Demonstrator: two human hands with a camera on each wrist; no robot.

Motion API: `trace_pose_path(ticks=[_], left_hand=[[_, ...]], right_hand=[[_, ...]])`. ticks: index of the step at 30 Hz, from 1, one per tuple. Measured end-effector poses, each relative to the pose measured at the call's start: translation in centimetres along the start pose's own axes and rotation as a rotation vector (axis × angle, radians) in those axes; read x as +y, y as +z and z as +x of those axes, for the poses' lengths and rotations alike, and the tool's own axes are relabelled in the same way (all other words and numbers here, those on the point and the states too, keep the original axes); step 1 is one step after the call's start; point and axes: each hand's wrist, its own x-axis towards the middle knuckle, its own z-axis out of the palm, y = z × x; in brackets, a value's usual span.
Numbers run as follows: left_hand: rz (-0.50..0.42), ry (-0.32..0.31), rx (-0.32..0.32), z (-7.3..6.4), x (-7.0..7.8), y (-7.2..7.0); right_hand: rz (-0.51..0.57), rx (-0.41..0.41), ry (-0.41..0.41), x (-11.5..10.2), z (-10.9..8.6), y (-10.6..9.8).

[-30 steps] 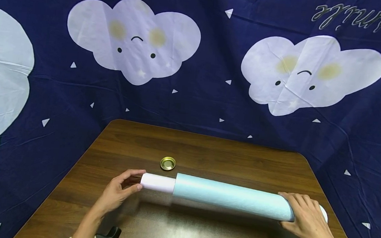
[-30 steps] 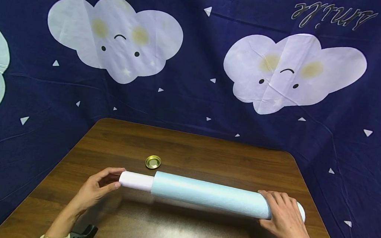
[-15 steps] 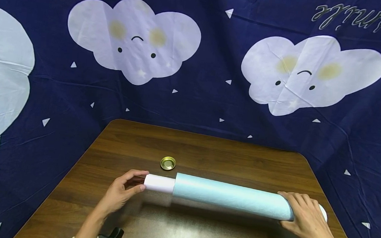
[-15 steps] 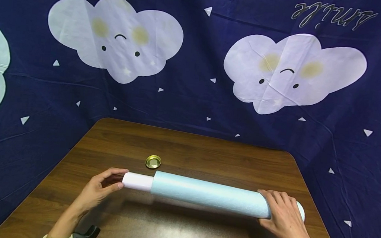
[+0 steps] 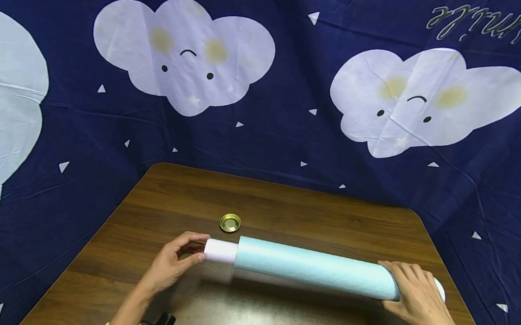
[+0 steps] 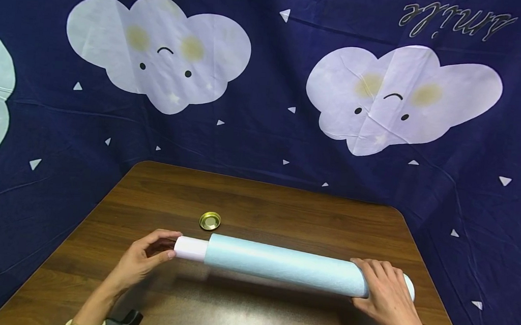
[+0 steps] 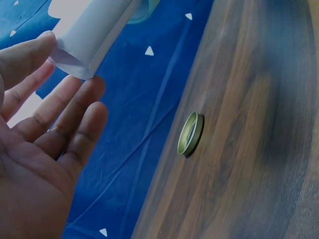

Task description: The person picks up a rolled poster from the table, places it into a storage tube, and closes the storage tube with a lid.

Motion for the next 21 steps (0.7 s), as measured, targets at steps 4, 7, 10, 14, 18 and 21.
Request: trace_pose_path(ticks=[4,7,10,14,18,21], left_hand=[[-0.005,0.003,-0.008,0.1,0.1,0.5],[-0.011,0.013,-0.018,0.2,0.2,0.9],[-0.016,0.016,-0.026,0.4,0.3,1.4],[-0.014,0.022,-0.03,0.5,0.2,1.9],[-0.012,0.019,-0.03,0.7,0.3,2.3],[-0.015,0.018,-0.037,0.9,0.4,2.7]], right_hand=[[0.006,0.007,-0.008,0.0,0.0,0.1],[0.005,0.01,-0.011,0.0,0.1,0.1],[0.001,0.012,-0.013,0.0,0.1,0.1],[0.001,0.011,-0.01,-0.1,0.1,0.1],[0.005,0.013,-0.007,-0.1,0.2,0.2],[0.009,0.016,-0.009,-0.2,0.2,0.2]])
